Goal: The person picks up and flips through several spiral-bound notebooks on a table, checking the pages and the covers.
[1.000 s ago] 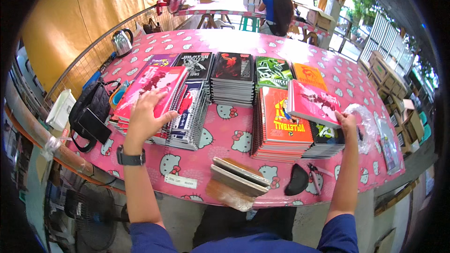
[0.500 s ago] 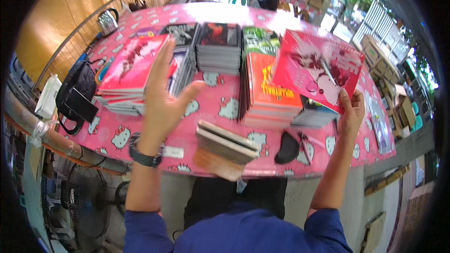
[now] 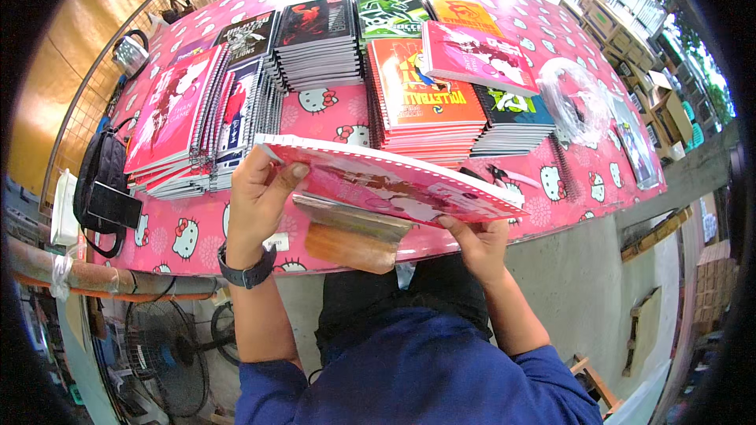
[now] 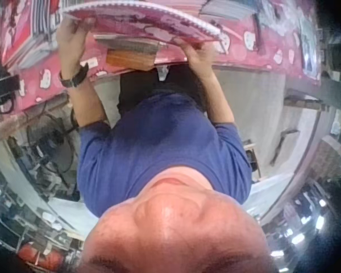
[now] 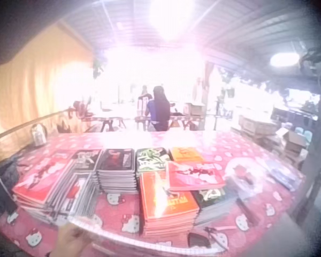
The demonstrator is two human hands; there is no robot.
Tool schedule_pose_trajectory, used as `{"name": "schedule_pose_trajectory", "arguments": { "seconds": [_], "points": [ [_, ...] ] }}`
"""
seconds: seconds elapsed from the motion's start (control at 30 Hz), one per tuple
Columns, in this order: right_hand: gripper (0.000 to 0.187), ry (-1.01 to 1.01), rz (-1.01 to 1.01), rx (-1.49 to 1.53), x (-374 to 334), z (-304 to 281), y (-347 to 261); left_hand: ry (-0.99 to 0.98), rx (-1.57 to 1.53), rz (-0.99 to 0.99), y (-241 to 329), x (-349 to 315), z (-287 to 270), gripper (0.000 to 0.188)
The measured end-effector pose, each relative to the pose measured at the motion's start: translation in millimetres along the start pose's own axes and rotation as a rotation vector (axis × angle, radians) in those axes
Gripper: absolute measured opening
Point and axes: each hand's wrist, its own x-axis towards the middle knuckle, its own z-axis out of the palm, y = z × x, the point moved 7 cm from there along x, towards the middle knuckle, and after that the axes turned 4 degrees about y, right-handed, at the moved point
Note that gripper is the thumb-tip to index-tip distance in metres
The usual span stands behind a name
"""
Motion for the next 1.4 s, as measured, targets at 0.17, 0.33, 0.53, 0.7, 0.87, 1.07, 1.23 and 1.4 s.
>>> {"name": "schedule_pose_trajectory", "arguments": {
  "seconds": [0.17,0.33,0.53,0.7,0.87,1.07,1.23,1.4],
  "points": [
    [0.072,-0.112,-0.163,-0.182,-3,10,16,0.129,-0.130,0.033,-20,-8,-8,0.076],
    [0.093,-0.479,-0.144,-0.292,-6,53,18,0.346,-0.208,0.019,-48,-29,-11,0.075],
    [0.021,0.448,-0.235,-0.737,95,-186,4,0.576,-0.194,-0.098,-62,-31,-23,0.041],
    [0.030,0.516,0.137,-1.375,120,-328,80,0.552,-0.266,-0.146,-72,-28,-17,0.037],
    [0.028,0.437,0.225,-1.254,130,-324,90,0.512,-0.306,-0.146,-76,-32,-19,0.037],
    [0.024,0.496,0.178,-1.428,135,-321,48,0.550,-0.120,-0.092,-45,-26,-21,0.042],
    [0.033,0.625,-0.268,-1.132,114,-284,-50,0.278,0.892,0.397,46,-42,68,0.076],
    [0.038,-0.074,0.108,-0.692,58,-92,-74,-0.026,0.988,0.313,21,-42,123,0.063]
  ]
}}
